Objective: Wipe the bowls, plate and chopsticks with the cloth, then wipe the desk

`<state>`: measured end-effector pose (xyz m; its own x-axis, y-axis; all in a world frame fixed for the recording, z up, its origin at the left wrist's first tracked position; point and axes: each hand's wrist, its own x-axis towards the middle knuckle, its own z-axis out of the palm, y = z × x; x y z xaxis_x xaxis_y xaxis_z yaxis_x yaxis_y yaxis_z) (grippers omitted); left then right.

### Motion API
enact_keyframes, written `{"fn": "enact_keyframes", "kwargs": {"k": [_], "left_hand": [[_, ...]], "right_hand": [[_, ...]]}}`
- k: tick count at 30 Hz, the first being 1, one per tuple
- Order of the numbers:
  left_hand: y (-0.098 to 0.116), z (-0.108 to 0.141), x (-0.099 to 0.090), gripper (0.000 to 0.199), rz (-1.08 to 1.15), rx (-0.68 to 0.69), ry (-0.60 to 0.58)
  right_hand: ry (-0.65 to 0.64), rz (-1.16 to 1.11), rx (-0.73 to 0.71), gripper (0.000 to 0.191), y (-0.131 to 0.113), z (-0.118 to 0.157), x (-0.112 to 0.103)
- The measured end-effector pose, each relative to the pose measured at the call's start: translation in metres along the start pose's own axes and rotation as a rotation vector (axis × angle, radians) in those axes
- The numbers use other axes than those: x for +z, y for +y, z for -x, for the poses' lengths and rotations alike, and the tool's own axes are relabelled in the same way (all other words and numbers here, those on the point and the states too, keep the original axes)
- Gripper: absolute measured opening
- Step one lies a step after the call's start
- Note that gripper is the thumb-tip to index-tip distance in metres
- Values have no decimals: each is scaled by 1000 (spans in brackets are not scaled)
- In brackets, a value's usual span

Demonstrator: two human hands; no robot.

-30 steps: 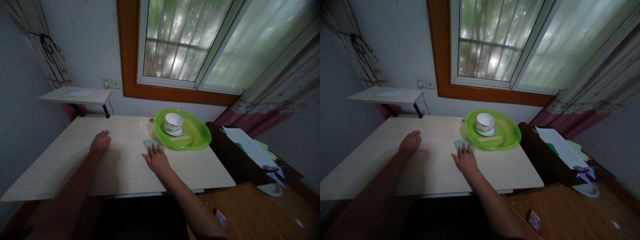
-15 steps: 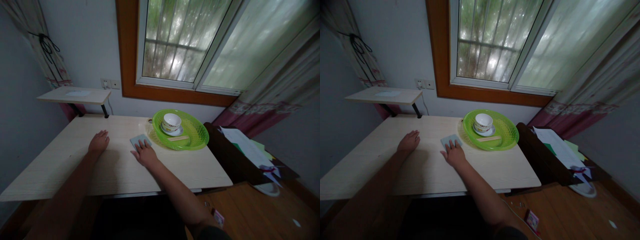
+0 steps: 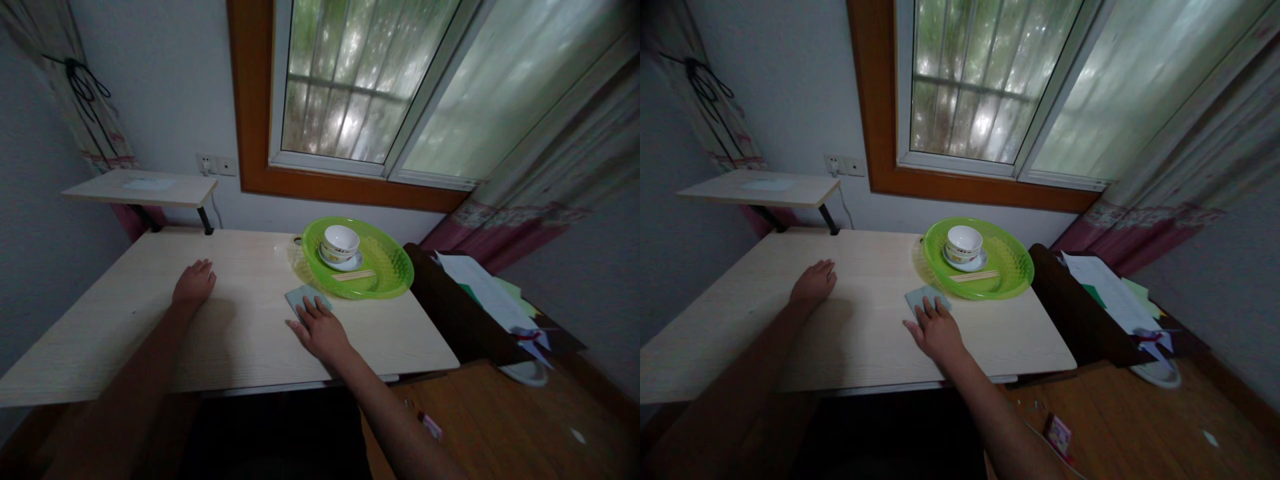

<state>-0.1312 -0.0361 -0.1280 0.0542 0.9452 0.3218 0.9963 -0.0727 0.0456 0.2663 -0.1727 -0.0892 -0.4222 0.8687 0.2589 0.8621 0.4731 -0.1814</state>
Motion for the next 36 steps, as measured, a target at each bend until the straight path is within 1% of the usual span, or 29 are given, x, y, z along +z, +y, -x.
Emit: {"fn": "enact_keyframes", "kwargs": {"k": [2, 5, 8, 12, 15, 17, 19, 20, 21, 23, 24, 25, 27, 29, 30, 32, 34, 36], "left_hand": [[1, 0, -1, 52, 3, -6, 4], [3, 1, -3, 53, 15, -19, -2], [4, 2, -4, 54, 32, -20, -10], [1, 1, -3, 54, 62, -30, -27], [0, -1, -4, 52, 116, -58, -49], [7, -1, -7, 52, 175, -61, -42], [25, 0, -10, 51, 247, -10, -7], [40, 2, -12, 51, 279, 43, 9], [57, 4, -13, 50, 309, 113, 21], [98, 10, -15, 47, 364, 333, 0], [120, 13, -16, 46, 382, 449, -21], [142, 15, -16, 44, 395, 530, -36], [180, 20, -17, 44, 403, 622, -94], [206, 25, -18, 46, 406, 661, -126], [214, 28, -19, 47, 411, 688, -131], [219, 36, -24, 48, 432, 756, -150], [212, 47, -31, 47, 463, 839, -192], [198, 60, -37, 47, 490, 886, -234]], "right_hand": [[-11, -15, -39, 54, -7, -8, 2], [-23, -55, -100, 52, -14, -29, 7], [-41, -93, -111, 50, -15, -52, 12], [-57, -170, -102, 51, -5, -70, 16], [-49, -300, -128, 49, 9, -70, 15], [10, -372, -111, 47, 20, -66, 13], [95, -409, -44, 47, 29, -60, 11], [135, -413, 1, 48, 32, -58, 10], [170, -412, 43, 49, 34, -55, 9], [223, -402, 88, 49, 35, -52, 9], [248, -398, 86, 49, 35, -50, 9], [275, -399, 70, 48, 34, -49, 9], [343, -417, 29, 44, 34, -47, 10], [440, -459, 10, 41, 36, -45, 11], [489, -488, 13, 39, 37, -45, 11], [565, -543, 40, 36, 40, -44, 11], [597, -580, 72, 35, 41, -43, 11], [599, -595, 83, 35, 40, -43, 10]]}}
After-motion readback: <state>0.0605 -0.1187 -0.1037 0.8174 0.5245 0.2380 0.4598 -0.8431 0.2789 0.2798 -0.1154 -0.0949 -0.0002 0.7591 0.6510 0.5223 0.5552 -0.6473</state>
